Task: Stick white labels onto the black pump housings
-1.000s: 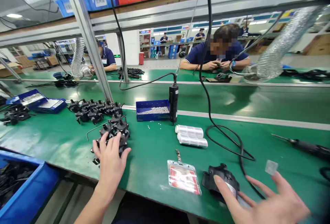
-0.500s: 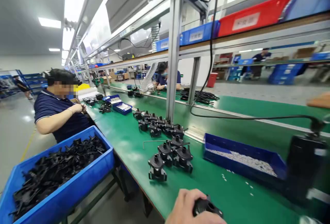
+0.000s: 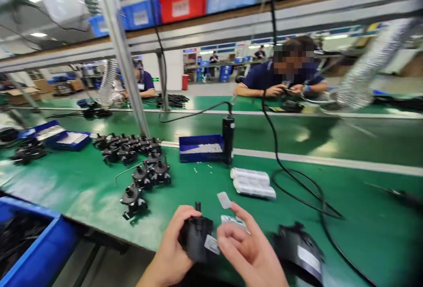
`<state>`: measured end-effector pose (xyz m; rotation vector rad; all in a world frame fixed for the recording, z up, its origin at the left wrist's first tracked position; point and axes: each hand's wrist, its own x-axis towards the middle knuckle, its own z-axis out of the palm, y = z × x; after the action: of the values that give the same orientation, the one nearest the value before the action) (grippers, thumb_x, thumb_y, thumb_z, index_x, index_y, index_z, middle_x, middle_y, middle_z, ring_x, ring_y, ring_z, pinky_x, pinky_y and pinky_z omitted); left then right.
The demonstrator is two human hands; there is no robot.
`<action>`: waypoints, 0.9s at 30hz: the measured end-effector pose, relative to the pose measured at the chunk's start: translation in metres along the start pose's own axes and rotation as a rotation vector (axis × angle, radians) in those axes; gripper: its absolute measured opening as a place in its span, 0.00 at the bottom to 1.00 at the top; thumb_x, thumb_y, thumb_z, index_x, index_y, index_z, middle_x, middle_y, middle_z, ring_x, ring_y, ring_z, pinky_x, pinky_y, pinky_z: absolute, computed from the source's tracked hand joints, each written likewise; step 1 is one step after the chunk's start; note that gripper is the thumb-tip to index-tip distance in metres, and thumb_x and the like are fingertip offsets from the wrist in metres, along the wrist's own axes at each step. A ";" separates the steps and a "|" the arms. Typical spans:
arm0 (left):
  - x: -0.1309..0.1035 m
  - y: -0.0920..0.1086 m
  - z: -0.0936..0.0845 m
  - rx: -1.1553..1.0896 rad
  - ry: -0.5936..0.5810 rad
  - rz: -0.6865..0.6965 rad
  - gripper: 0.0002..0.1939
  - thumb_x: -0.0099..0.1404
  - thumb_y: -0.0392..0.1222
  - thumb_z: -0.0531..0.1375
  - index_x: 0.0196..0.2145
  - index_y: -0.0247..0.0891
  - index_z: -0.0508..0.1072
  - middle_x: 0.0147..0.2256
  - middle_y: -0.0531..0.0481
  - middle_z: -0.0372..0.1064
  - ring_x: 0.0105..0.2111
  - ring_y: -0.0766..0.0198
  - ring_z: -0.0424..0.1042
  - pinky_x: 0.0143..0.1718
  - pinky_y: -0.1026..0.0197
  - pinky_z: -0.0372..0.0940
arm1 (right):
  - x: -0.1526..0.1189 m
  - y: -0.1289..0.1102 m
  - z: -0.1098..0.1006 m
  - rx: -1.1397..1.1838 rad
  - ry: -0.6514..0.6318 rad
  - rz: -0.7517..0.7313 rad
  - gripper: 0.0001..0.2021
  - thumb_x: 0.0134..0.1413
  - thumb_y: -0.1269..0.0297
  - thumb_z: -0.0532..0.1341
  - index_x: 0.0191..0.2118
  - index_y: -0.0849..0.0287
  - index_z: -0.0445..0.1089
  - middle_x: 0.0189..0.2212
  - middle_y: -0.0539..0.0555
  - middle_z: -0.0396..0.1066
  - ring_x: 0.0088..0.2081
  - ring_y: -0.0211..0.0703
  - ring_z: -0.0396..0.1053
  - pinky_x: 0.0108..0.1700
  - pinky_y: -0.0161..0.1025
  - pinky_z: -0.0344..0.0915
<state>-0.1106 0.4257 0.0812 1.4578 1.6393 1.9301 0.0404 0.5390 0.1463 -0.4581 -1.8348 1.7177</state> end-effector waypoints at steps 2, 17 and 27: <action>0.001 -0.003 -0.003 0.026 -0.012 -0.024 0.27 0.68 0.36 0.66 0.61 0.50 0.66 0.59 0.46 0.59 0.58 0.64 0.68 0.59 0.64 0.64 | 0.002 -0.004 0.008 0.181 0.006 0.145 0.47 0.57 0.43 0.70 0.72 0.53 0.46 0.33 0.49 0.67 0.32 0.25 0.62 0.38 0.25 0.59; 0.004 0.000 -0.004 0.085 -0.014 -0.037 0.27 0.69 0.34 0.65 0.62 0.50 0.66 0.61 0.44 0.57 0.59 0.63 0.69 0.56 0.65 0.70 | 0.020 -0.010 0.006 0.011 -0.075 0.224 0.48 0.57 0.48 0.71 0.73 0.54 0.44 0.36 0.51 0.72 0.26 0.22 0.57 0.31 0.22 0.57; 0.004 0.000 -0.004 0.123 -0.018 -0.052 0.27 0.69 0.34 0.65 0.61 0.52 0.66 0.61 0.46 0.58 0.59 0.65 0.68 0.56 0.66 0.70 | 0.013 -0.003 0.012 -0.037 -0.027 0.196 0.47 0.59 0.46 0.69 0.74 0.48 0.42 0.37 0.49 0.73 0.26 0.22 0.57 0.32 0.21 0.59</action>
<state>-0.1160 0.4259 0.0838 1.4568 1.7977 1.8126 0.0235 0.5373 0.1513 -0.6522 -1.8968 1.8275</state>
